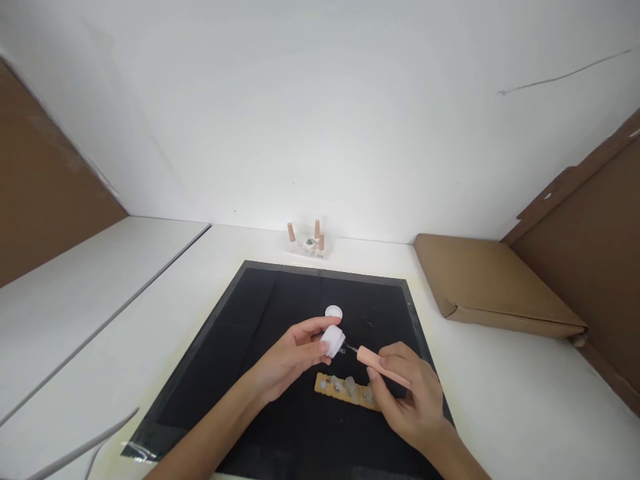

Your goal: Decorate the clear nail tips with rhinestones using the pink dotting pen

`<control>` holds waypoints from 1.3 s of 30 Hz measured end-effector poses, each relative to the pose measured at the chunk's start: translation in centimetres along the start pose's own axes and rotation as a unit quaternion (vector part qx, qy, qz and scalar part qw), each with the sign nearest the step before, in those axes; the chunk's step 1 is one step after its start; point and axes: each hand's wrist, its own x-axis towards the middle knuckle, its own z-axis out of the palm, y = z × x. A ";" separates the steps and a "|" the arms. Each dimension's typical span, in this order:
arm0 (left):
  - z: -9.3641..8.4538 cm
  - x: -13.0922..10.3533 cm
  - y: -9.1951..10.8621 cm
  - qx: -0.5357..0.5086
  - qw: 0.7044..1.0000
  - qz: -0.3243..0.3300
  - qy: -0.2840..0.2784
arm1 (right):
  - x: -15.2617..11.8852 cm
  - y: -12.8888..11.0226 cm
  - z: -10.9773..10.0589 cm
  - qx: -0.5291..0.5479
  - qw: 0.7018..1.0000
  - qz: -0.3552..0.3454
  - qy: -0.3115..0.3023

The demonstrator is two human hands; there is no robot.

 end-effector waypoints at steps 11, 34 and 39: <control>-0.2 -0.1 -0.1 0.038 0.999 -0.012 -0.024 | -0.1 -0.2 0.2 0.003 0.998 0.014 -0.065; -0.6 0.2 -0.8 0.019 1.000 -0.015 -0.016 | 0.5 -0.4 -0.4 0.106 0.984 0.090 -0.110; -0.6 0.3 -0.9 0.011 1.000 -0.013 -0.010 | 0.4 -0.4 -0.3 0.111 0.982 0.108 -0.113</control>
